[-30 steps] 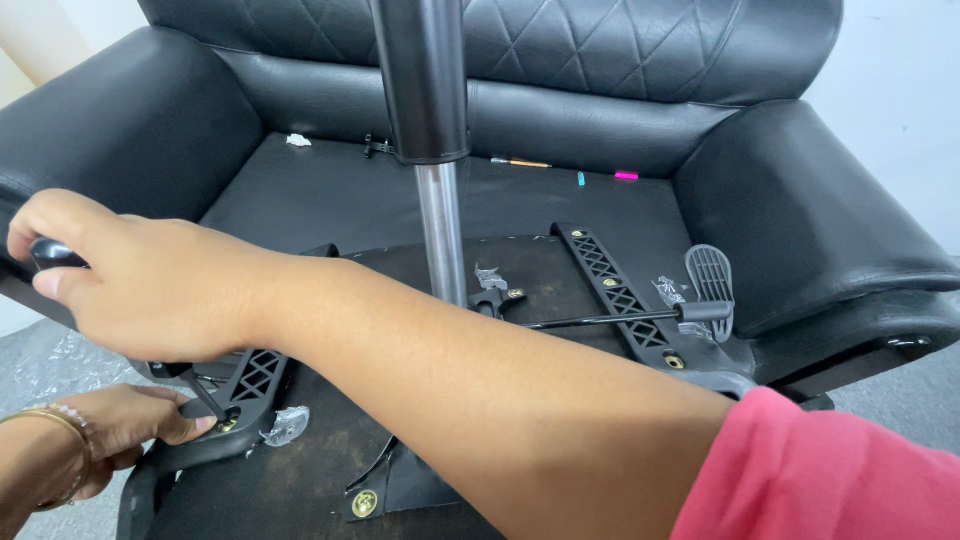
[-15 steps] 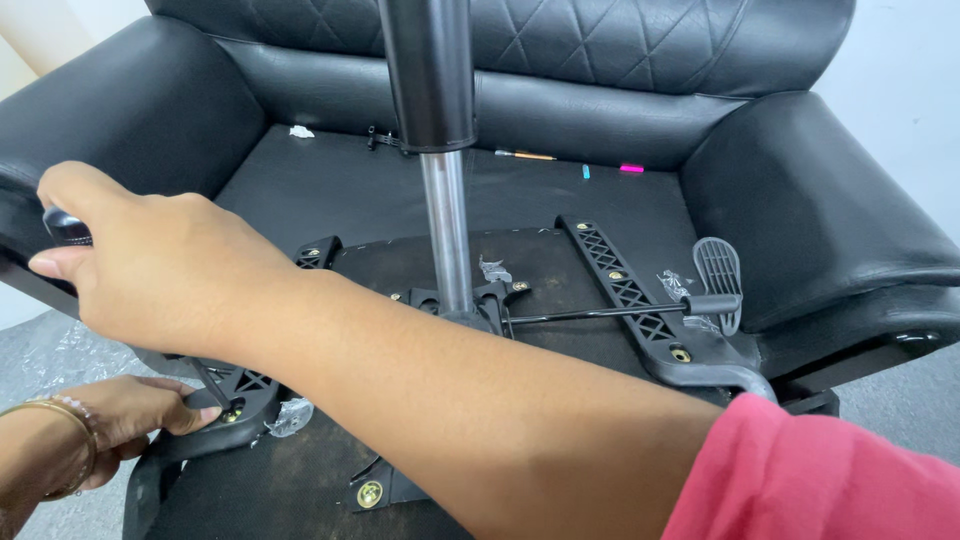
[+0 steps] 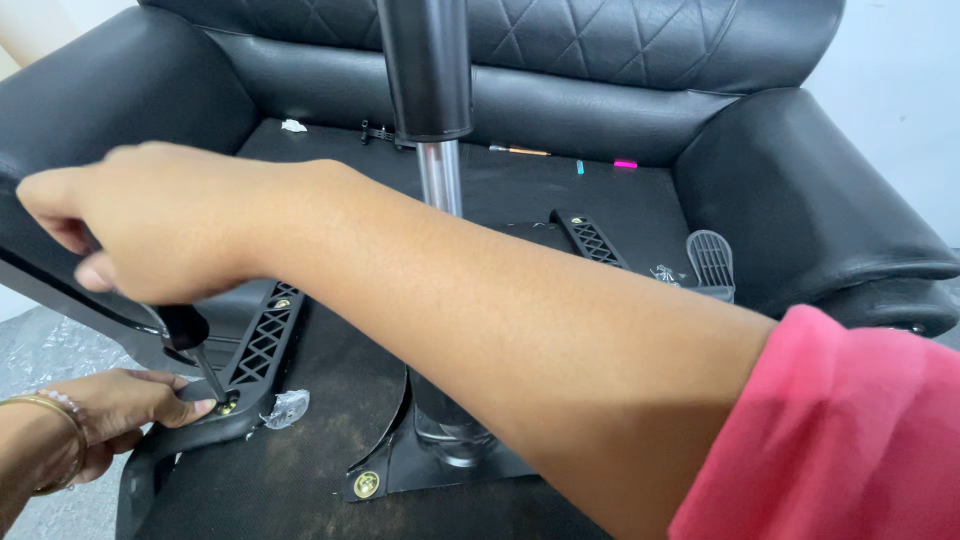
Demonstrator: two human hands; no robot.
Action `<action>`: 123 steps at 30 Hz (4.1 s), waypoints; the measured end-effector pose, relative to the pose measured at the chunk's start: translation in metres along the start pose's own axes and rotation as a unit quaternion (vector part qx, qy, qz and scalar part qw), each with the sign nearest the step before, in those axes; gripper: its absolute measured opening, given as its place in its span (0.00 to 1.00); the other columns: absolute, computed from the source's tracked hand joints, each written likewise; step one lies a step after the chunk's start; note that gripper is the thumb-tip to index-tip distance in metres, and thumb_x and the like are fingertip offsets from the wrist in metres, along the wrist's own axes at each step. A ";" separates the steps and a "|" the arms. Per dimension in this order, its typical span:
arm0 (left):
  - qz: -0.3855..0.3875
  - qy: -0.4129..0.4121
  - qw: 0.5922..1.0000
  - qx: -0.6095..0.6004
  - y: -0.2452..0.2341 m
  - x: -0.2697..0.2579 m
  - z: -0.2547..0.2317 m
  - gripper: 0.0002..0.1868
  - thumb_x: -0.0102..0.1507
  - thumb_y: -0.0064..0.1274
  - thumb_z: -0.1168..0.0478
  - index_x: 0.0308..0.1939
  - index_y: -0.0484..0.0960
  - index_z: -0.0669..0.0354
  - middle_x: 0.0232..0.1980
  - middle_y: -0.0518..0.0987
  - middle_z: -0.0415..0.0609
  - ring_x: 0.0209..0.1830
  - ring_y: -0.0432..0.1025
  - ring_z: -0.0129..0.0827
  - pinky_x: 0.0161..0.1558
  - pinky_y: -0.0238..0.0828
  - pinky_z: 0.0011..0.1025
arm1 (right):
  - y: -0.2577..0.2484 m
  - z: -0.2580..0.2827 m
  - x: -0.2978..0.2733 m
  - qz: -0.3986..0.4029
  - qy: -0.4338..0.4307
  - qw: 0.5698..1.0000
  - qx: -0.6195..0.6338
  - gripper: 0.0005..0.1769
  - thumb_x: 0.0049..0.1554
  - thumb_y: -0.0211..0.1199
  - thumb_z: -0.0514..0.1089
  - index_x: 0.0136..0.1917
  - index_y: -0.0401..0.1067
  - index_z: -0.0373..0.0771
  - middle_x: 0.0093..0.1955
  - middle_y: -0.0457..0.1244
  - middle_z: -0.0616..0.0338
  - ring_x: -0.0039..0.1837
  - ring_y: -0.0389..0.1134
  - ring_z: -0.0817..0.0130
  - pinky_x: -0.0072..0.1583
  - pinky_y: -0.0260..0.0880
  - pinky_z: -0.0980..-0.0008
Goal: The person uses a screwdriver to tighten screws on the underside of an office chair seat, securing the metal frame and base to the seat. The person works on multiple screw locations around the central gas lift column.
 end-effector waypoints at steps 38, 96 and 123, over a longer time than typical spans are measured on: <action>0.059 0.100 0.992 -0.054 0.018 0.026 0.004 0.27 0.53 0.73 0.60 0.56 0.86 0.55 0.48 0.83 0.56 0.41 0.61 0.40 0.40 0.53 0.38 | 0.024 0.053 -0.015 -0.173 0.251 0.951 -0.044 0.19 0.56 0.58 0.40 0.60 0.64 0.34 0.48 0.68 0.34 0.49 0.76 0.47 0.44 0.81 0.58; 0.007 0.126 0.988 -0.085 0.014 0.002 0.003 0.30 0.56 0.66 0.57 0.62 0.85 0.61 0.52 0.89 0.61 0.50 0.82 0.44 0.55 0.76 0.40 | -0.014 0.017 -0.057 -0.488 0.023 0.820 0.297 0.32 0.69 0.58 0.62 0.34 0.72 0.37 0.30 0.61 0.68 0.36 0.59 0.85 0.42 0.64 0.79; -0.041 0.415 0.902 -0.109 0.118 -0.121 -0.068 0.21 0.62 0.45 0.74 0.59 0.80 0.65 0.46 0.83 0.51 0.42 0.74 0.33 0.47 0.72 0.31 | -0.067 0.095 -0.220 -0.423 0.187 0.774 0.433 0.31 0.69 0.61 0.57 0.30 0.67 0.35 0.25 0.55 0.65 0.29 0.54 0.79 0.33 0.55 0.76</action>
Point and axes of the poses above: each hand's wrist, its own x-axis towards the middle knuckle, its own y-axis out of the palm, z = x × y, the point moved 5 cm from there along x, towards the middle knuckle
